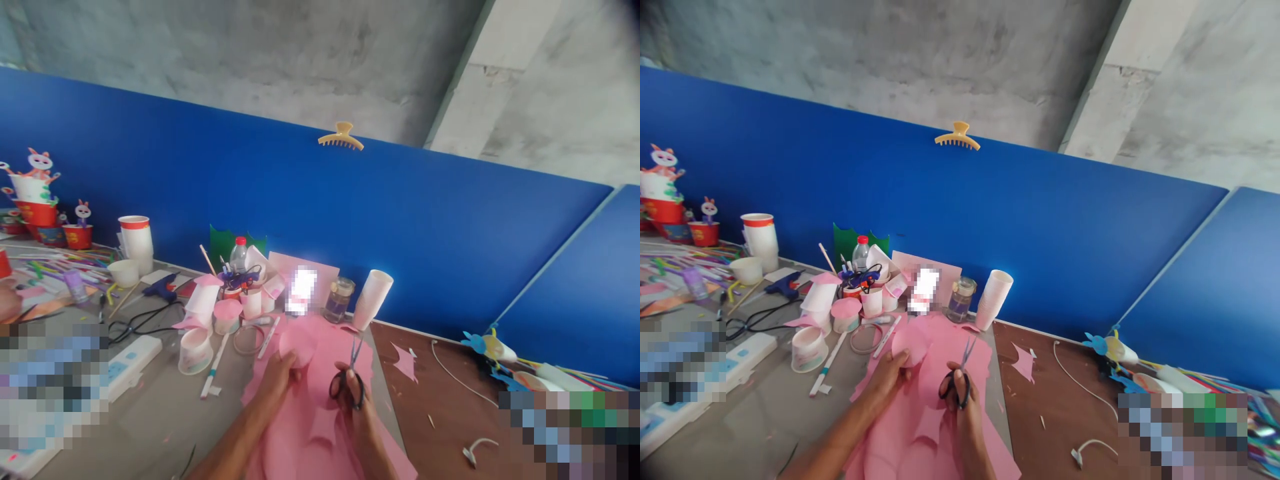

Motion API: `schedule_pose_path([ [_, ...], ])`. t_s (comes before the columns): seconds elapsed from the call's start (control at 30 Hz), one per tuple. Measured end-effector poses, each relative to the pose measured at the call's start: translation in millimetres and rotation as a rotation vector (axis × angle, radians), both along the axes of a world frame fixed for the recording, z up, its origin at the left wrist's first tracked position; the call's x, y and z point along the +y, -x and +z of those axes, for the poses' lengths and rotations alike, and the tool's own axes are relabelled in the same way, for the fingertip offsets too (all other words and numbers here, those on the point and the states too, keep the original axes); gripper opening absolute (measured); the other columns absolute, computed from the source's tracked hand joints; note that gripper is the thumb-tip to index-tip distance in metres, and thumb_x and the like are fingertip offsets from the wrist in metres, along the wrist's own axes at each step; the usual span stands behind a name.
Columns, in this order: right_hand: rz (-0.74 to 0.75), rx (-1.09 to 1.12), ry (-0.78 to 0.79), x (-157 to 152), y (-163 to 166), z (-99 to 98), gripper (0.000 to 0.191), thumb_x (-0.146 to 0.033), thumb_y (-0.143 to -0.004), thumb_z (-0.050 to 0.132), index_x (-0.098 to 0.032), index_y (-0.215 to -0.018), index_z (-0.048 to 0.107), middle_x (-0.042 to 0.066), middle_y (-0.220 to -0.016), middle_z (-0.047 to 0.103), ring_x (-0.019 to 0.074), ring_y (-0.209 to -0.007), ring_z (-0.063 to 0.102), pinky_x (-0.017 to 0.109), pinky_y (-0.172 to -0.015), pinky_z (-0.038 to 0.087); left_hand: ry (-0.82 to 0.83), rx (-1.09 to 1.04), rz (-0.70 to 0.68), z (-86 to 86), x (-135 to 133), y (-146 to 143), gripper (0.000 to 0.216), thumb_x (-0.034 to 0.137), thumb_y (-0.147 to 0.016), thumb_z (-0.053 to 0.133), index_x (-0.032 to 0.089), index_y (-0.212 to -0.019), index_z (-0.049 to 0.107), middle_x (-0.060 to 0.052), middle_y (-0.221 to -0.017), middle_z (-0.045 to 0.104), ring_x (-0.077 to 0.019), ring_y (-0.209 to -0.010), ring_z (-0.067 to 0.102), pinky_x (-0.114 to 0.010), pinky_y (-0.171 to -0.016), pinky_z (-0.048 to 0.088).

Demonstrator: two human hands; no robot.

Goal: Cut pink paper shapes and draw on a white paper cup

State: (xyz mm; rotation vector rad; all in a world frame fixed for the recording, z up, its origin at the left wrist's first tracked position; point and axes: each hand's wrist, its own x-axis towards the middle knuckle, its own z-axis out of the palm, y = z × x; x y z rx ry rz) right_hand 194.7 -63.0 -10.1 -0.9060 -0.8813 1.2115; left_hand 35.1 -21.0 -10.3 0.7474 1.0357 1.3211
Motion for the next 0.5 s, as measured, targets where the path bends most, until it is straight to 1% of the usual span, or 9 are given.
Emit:
schedule_pose_path([
  [0.1,0.03,-0.013,-0.009,-0.8,-9.7,6.8,0.05,-0.06,-0.08,0.065,-0.016,-0.104,0.062,-0.001,-0.057,0.058,0.0062,-0.04,0.03,0.021,-0.043,0.018,-0.014,-0.04,-0.014,0.5,0.7,-0.8,0.03,0.041,-0.068,0.066,0.018,-0.054,0.054,0.001,-0.042,0.05,-0.0106,-0.037,0.042,-0.024,-0.039,0.029],
  [0.2,0.146,-0.061,-0.033,-6.8,-11.5,11.1,0.053,-0.061,-0.078,0.066,-0.016,-0.106,0.062,-0.002,-0.055,0.056,0.0078,-0.042,0.032,0.022,-0.044,0.019,-0.009,-0.081,-0.032,-0.2,1.1,-1.6,0.029,0.043,-0.067,0.068,0.018,-0.057,0.056,0.002,-0.044,0.05,-0.0113,-0.039,0.044,-0.025,-0.04,0.031],
  [0.27,0.22,-0.159,-0.018,-9.3,-8.9,11.0,0.054,-0.062,-0.074,0.069,-0.015,-0.1,0.064,-0.002,-0.05,0.054,0.0083,-0.043,0.035,0.022,-0.045,0.022,0.009,-0.112,-0.026,-0.6,0.9,-1.9,0.027,0.042,-0.067,0.069,0.019,-0.061,0.056,0.002,-0.047,0.052,-0.0116,-0.041,0.046,-0.025,-0.04,0.033],
  [0.37,0.281,-0.302,0.059,-7.3,-5.0,6.7,0.054,-0.064,-0.069,0.072,-0.014,-0.088,0.064,-0.004,-0.045,0.05,0.0087,-0.041,0.037,0.023,-0.044,0.026,-0.007,-0.122,-0.013,-0.2,-0.4,-2.1,0.027,0.041,-0.068,0.07,0.019,-0.063,0.054,0.003,-0.052,0.053,-0.0109,-0.044,0.047,-0.024,-0.043,0.036],
  [0.5,0.343,-0.392,0.109,-1.3,-5.5,0.3,0.056,-0.069,-0.064,0.071,-0.015,-0.078,0.065,-0.006,-0.043,0.045,0.0078,-0.039,0.034,0.023,-0.042,0.025,-0.025,-0.07,-0.01,-0.3,-2.3,-1.5,0.03,0.042,-0.073,0.066,0.02,-0.061,0.05,0.003,-0.05,0.051,-0.0117,-0.045,0.047,-0.025,-0.045,0.037],
])
